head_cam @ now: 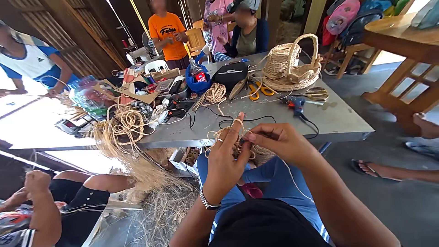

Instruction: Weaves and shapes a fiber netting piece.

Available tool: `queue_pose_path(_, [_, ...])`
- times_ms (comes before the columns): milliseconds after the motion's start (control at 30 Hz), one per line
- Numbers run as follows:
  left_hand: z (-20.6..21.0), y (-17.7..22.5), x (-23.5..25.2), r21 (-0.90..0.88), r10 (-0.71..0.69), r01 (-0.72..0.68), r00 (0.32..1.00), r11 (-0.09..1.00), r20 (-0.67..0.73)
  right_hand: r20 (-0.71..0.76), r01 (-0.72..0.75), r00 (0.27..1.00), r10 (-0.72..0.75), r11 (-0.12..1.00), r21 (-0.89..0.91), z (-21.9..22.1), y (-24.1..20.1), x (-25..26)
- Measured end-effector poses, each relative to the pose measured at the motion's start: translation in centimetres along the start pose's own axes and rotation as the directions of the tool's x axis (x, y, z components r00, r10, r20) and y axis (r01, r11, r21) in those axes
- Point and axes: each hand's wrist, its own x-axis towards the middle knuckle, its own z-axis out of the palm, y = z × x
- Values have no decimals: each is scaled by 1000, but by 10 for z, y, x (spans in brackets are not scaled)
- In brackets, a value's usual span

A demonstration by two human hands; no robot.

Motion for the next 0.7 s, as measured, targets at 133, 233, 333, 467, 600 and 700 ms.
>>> queue_pose_path(133, [-3, -4, 2, 3, -26, 26, 999, 1000, 24, 1, 19, 1000, -19, 1000, -2, -1, 1, 1])
queue_pose_path(233, [-4, -4, 4, 19, -15, 15, 1000, 1000, 12, -36, 32, 999, -34, 997, -64, -1, 1, 1])
queue_pose_path(333, [-4, -4, 4, 16, -17, 16, 1000, 1000, 12, -82, 58, 994, -68, 991, -117, 0, 3, 2])
queue_pose_path(467, [-4, -5, 4, -9, -17, 17, 1000, 1000, 15, -104, 134, 982, -159, 968, -214, 2, 2, 2])
queue_pose_path(600, [-6, -5, 3, -54, -23, 25, 999, 998, 23, -106, 132, 982, -159, 965, -225, 3, -1, 1])
queue_pose_path(700, [-7, -4, 3, -81, -15, 16, 1000, 997, 11, -132, 101, 983, -129, 975, -200, 5, -3, -1])
